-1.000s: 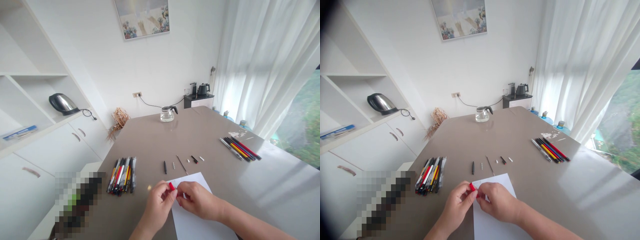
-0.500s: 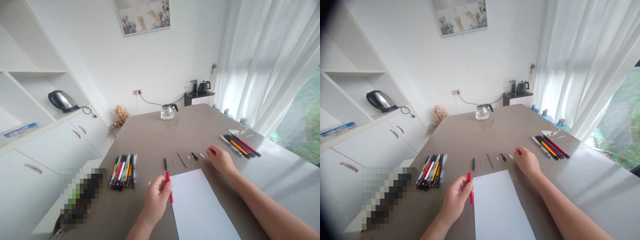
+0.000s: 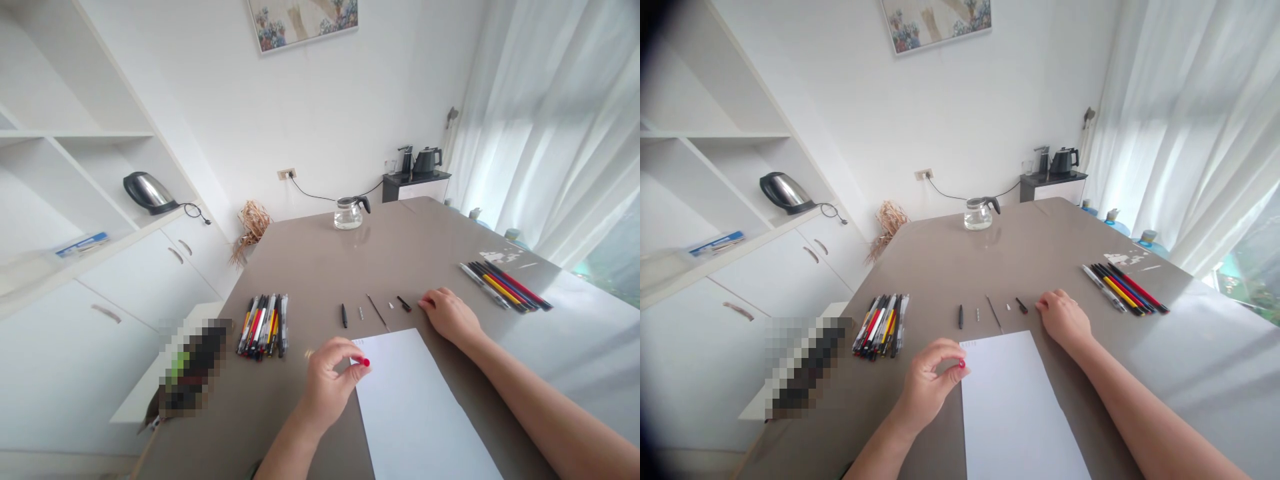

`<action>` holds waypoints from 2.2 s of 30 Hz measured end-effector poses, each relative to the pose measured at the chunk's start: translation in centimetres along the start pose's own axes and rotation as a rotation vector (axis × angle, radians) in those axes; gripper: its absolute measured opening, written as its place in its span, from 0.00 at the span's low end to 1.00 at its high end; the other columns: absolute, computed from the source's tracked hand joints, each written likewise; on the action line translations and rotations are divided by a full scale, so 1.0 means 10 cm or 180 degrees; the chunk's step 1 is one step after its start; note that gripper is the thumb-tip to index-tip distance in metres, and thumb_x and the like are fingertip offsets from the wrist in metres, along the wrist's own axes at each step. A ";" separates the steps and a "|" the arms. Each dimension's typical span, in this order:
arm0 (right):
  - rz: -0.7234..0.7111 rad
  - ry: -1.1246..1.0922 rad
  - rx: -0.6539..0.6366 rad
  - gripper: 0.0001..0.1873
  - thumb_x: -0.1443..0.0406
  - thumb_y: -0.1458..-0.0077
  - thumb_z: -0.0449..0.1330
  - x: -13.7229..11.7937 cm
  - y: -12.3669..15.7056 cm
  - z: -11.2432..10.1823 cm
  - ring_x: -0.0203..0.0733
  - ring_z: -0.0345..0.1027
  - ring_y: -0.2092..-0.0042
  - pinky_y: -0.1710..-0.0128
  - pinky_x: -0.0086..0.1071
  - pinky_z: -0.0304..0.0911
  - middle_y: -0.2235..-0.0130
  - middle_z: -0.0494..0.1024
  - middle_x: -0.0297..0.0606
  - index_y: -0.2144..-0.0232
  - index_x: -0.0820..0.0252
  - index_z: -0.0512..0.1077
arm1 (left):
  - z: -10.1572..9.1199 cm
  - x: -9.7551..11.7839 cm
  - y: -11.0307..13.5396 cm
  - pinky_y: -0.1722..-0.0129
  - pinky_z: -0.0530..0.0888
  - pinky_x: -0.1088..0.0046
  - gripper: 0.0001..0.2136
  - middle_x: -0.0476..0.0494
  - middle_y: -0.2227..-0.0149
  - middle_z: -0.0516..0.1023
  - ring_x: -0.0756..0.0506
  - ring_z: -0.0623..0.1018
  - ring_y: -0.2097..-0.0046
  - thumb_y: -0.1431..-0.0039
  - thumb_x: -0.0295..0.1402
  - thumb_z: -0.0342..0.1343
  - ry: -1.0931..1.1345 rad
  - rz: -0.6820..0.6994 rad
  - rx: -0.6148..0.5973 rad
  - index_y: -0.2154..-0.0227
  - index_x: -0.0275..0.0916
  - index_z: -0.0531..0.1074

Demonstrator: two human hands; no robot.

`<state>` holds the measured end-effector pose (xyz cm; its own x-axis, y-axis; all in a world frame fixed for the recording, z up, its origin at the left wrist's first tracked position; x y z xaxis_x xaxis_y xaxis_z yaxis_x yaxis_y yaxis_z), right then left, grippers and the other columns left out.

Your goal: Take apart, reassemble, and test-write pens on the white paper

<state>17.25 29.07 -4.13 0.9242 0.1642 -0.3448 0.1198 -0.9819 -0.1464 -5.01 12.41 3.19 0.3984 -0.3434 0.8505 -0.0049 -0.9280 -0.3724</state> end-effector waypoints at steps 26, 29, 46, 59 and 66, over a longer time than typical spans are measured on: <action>-0.0830 -0.2989 -0.0775 0.12 0.59 0.50 0.52 -1.06 0.75 -0.38 0.36 0.62 0.70 0.72 0.28 0.59 0.72 0.70 0.36 0.65 0.60 0.67 | 0.00 -0.07 -0.01 0.67 0.68 0.74 0.04 0.45 0.70 0.71 0.49 0.71 0.67 0.50 0.27 0.52 -0.0288 -0.0095 0.0058 0.70 0.37 0.70; -0.1300 -0.2790 -0.0798 0.09 0.62 0.49 0.52 -1.22 0.86 -0.45 0.34 0.61 0.70 0.72 0.28 0.58 0.72 0.69 0.36 0.69 0.59 0.69 | 0.01 -0.11 -0.01 0.67 0.67 0.74 0.05 0.45 0.70 0.71 0.49 0.71 0.67 0.49 0.28 0.52 -0.0373 -0.0174 0.0028 0.69 0.37 0.71; -0.1993 -0.2519 -0.0818 0.11 0.67 0.48 0.51 -1.43 1.03 -0.47 0.34 0.63 0.68 0.70 0.27 0.59 0.70 0.69 0.37 0.62 0.55 0.69 | 0.12 -0.12 0.00 0.68 0.67 0.76 0.06 0.44 0.69 0.71 0.49 0.71 0.66 0.50 0.27 0.52 -0.0395 -0.0301 -0.0270 0.69 0.38 0.72; -0.1585 -0.2383 -0.0498 0.08 0.65 0.48 0.51 -1.28 0.90 -0.45 0.33 0.63 0.71 0.71 0.27 0.58 0.72 0.71 0.35 0.69 0.58 0.70 | 0.11 -0.60 0.10 0.66 0.70 0.67 0.12 0.40 0.69 0.74 0.46 0.74 0.67 0.48 0.36 0.52 0.2204 -0.1764 0.0187 0.63 0.33 0.68; -0.1444 -0.2255 -0.0466 0.09 0.63 0.48 0.50 -1.25 0.86 -0.42 0.34 0.63 0.72 0.72 0.27 0.58 0.73 0.71 0.36 0.71 0.59 0.70 | 0.10 -0.63 0.10 0.67 0.70 0.69 0.10 0.42 0.70 0.74 0.47 0.74 0.68 0.50 0.34 0.54 0.2692 -0.1856 0.0321 0.66 0.34 0.67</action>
<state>8.29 18.14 2.84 0.3364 0.5167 -0.7873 0.5145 -0.8011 -0.3059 -6.57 13.79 -2.90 -0.4615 0.1308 0.8774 0.0748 -0.9798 0.1854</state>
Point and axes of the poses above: each hand's wrist, its own y-axis away from the middle knuckle, its own z-axis out of the palm, x = y × z, the point moved 9 cm from there along -y, towards the middle knuckle
